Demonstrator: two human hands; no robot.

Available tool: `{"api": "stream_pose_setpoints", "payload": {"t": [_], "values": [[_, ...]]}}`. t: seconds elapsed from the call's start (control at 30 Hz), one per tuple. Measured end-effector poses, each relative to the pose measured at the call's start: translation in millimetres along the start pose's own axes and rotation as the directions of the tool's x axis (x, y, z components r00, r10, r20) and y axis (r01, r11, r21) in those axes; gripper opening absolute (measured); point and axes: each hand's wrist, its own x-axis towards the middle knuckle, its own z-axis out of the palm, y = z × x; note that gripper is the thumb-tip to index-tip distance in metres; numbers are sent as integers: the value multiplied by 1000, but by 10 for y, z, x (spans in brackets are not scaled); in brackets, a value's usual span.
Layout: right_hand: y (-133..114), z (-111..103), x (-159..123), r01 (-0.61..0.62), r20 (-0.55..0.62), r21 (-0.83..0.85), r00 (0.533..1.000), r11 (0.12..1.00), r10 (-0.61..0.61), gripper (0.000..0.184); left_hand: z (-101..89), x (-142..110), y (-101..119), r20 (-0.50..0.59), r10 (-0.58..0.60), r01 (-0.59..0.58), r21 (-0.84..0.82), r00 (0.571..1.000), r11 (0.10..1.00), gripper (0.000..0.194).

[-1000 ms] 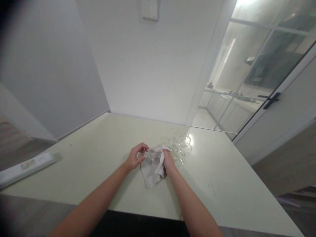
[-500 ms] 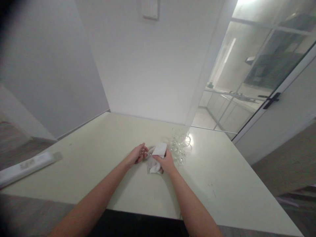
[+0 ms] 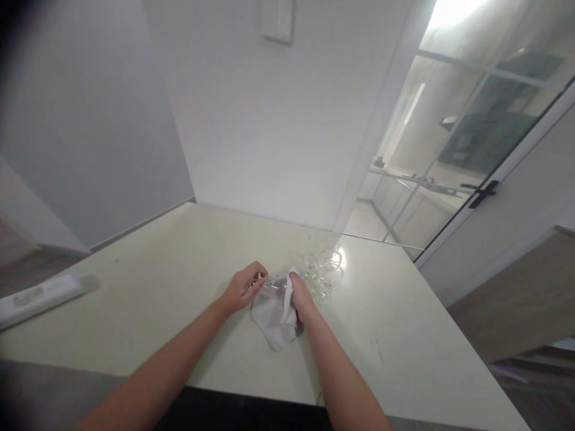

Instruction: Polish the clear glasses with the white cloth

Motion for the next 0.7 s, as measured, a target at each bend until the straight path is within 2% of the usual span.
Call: {"api": "stream_pose_setpoints", "payload": {"t": [0.13,0.2,0.27,0.33,0.43,0.5,0.6,0.63,0.7], "values": [[13,-1,-36,120,-71,-180,988,976,-135,40,-5,47,-71,-68,-183,179,-56,981,982,25],[-4,6,-66,211,3,-280,976,937,-218,39,22,79,-138,-84,-285,272,-139,955,952,28],[-35,18,-100,317,124,-352,948,881,-292,40,65,105,-215,-49,-387,365,-243,921,899,32],[-68,33,-133,401,197,-375,916,836,-351,46,110,121,-286,22,-483,460,-345,875,818,34],[-100,58,-174,441,182,-352,897,825,-402,55,157,132,-358,122,-573,563,-430,811,705,35],[-108,70,-189,446,172,-332,895,831,-411,56,171,136,-378,145,-598,592,-445,788,672,36],[-108,71,-187,458,183,-322,889,828,-420,50,163,136,-365,145,-603,595,-452,784,665,39],[-105,67,-180,458,185,-311,889,833,-419,49,151,132,-350,139,-585,577,-451,799,681,39],[-93,60,-156,439,174,-262,897,859,-406,44,112,115,-301,117,-502,499,-438,857,748,38]]}}
